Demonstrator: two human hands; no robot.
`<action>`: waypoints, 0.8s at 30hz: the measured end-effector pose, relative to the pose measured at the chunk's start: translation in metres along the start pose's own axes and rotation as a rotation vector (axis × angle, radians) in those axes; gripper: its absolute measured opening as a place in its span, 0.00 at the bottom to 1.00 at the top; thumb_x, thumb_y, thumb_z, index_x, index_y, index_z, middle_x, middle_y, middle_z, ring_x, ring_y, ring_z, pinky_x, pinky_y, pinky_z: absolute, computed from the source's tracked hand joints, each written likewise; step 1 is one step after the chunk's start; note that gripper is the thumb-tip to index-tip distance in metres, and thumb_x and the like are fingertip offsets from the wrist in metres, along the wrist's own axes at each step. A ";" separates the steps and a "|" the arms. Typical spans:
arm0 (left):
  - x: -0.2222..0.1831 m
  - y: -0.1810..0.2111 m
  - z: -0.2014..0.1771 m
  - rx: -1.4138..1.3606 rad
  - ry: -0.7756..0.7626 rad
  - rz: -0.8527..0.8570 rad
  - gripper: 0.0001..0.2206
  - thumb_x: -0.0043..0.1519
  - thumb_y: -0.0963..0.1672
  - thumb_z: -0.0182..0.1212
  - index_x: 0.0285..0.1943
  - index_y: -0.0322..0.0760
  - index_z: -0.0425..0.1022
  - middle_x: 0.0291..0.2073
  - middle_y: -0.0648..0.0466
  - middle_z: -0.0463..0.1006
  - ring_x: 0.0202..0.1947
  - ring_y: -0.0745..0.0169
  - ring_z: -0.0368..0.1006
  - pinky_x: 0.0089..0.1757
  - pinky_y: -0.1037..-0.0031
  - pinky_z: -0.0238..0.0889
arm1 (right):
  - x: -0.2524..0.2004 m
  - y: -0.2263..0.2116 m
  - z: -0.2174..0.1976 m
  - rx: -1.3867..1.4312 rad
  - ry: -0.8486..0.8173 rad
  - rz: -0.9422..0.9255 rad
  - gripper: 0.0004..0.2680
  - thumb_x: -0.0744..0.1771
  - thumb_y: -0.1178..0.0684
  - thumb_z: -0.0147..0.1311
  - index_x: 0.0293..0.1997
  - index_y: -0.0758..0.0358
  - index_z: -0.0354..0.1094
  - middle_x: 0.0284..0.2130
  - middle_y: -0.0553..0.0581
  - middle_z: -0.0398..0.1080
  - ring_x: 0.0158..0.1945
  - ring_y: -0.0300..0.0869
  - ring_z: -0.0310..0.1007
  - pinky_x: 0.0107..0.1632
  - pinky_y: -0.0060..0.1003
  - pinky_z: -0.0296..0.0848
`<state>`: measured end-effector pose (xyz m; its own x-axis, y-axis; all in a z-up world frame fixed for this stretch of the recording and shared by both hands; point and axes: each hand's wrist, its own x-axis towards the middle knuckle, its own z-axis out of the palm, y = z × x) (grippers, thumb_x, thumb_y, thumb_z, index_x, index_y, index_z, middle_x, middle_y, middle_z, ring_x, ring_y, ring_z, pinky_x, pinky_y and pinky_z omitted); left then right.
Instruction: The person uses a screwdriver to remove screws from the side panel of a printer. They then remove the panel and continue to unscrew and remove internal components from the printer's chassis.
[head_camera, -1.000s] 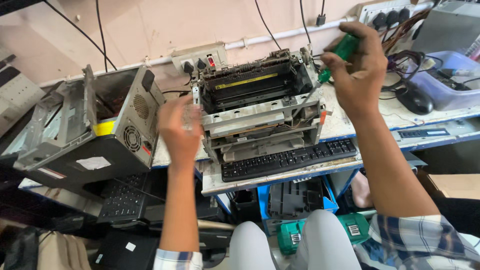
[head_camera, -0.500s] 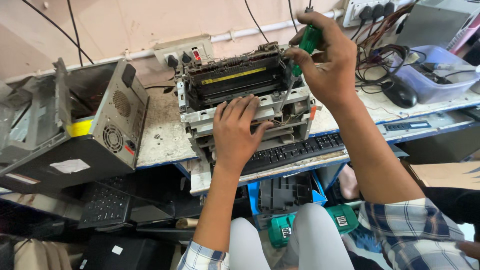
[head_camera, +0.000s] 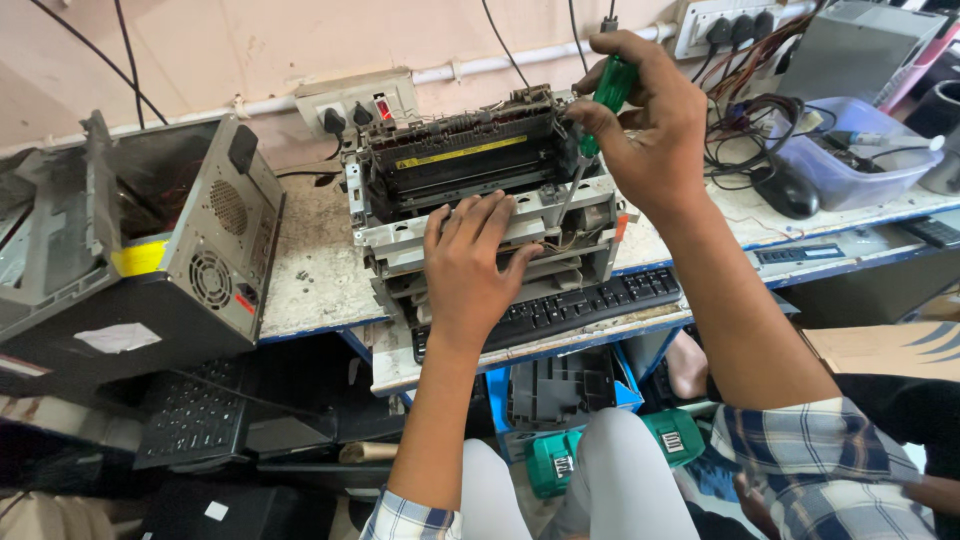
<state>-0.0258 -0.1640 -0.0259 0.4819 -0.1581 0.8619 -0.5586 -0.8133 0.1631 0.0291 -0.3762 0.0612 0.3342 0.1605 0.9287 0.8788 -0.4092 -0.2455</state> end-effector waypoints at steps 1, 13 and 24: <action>-0.001 0.000 -0.001 0.002 -0.003 0.001 0.26 0.53 0.51 0.74 0.58 0.36 0.78 0.57 0.51 0.78 0.60 0.49 0.71 0.62 0.53 0.55 | 0.000 0.000 0.000 0.011 0.002 0.009 0.16 0.72 0.61 0.67 0.65 0.66 0.63 0.47 0.57 0.76 0.51 0.38 0.79 0.48 0.30 0.82; 0.028 0.010 0.008 0.001 -0.010 0.072 0.16 0.59 0.50 0.72 0.50 0.41 0.79 0.44 0.53 0.79 0.49 0.49 0.72 0.52 0.52 0.57 | 0.005 -0.009 0.025 -0.194 -0.002 -0.149 0.24 0.64 0.50 0.73 0.66 0.56 0.64 0.56 0.59 0.73 0.56 0.51 0.78 0.59 0.40 0.77; 0.013 -0.080 0.099 -0.542 -0.371 -0.026 0.11 0.69 0.42 0.60 0.57 0.29 0.77 0.37 0.44 0.80 0.32 0.58 0.77 0.38 0.73 0.68 | -0.018 0.066 0.085 -0.142 0.007 -0.015 0.09 0.62 0.45 0.60 0.39 0.54 0.67 0.31 0.53 0.72 0.36 0.44 0.76 0.41 0.35 0.75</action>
<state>0.0920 -0.1565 -0.0752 0.6463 -0.4040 0.6474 -0.7580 -0.4378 0.4835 0.1096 -0.3297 0.0046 0.3183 0.1614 0.9342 0.8267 -0.5296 -0.1902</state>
